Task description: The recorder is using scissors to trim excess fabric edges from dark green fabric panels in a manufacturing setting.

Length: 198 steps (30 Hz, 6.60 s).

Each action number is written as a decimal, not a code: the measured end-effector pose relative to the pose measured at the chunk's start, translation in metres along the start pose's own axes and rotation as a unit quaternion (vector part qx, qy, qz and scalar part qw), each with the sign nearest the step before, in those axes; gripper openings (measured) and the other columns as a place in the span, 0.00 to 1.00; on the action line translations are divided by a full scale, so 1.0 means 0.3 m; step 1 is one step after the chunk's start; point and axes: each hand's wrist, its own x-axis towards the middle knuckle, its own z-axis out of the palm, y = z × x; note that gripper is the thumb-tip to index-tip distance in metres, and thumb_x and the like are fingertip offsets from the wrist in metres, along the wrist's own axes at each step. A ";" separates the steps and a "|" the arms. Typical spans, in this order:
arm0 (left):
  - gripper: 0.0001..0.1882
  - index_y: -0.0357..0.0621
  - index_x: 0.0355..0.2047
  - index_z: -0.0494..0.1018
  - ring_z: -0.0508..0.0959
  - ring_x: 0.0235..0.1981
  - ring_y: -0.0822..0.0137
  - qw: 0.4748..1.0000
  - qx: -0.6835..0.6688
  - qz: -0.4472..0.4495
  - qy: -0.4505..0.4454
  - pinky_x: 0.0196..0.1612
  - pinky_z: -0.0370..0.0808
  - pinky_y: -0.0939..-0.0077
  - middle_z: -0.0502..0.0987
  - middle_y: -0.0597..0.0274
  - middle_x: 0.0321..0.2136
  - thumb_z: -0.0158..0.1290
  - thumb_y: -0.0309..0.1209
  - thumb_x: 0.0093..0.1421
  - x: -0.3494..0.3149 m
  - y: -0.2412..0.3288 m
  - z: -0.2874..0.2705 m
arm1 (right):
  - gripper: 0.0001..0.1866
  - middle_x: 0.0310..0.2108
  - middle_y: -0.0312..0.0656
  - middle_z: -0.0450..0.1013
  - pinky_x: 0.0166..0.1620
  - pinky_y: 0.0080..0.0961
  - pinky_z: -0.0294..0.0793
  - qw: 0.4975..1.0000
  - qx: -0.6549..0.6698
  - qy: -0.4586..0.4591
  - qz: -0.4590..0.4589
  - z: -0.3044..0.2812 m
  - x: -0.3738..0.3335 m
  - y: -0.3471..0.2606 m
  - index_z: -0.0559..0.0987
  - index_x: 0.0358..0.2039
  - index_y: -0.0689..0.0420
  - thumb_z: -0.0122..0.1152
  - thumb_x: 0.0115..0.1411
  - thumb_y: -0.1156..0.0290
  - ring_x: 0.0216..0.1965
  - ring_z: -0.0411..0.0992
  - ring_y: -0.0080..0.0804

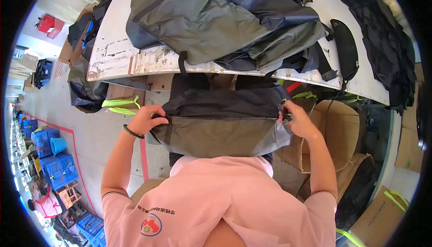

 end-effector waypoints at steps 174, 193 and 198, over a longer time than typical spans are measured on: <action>0.09 0.46 0.32 0.71 0.75 0.40 0.59 0.922 0.222 0.233 0.217 0.45 0.68 0.65 0.76 0.61 0.37 0.57 0.24 0.50 -0.117 -0.138 0.275 | 0.21 0.33 0.49 0.69 0.42 0.41 0.65 0.964 -0.213 0.076 -0.137 0.230 0.019 0.029 0.69 0.36 0.58 0.59 0.39 0.85 0.40 0.65 0.53; 0.08 0.42 0.35 0.69 0.76 0.34 0.71 0.939 -0.053 0.239 0.241 0.40 0.73 0.76 0.76 0.65 0.34 0.52 0.20 0.55 -0.236 0.076 0.120 | 0.15 0.26 0.40 0.70 0.37 0.28 0.69 0.996 -0.018 0.082 -0.038 0.003 -0.089 -0.012 0.66 0.31 0.59 0.60 0.46 0.87 0.30 0.69 0.34; 0.06 0.40 0.38 0.69 0.71 0.34 0.82 0.911 -0.402 0.055 0.077 0.39 0.70 0.85 0.72 0.73 0.32 0.51 0.22 0.60 -0.200 0.072 0.127 | 0.14 0.26 0.42 0.71 0.37 0.27 0.69 0.997 -0.039 0.058 -0.027 -0.003 -0.074 0.009 0.67 0.31 0.60 0.60 0.46 0.86 0.29 0.70 0.34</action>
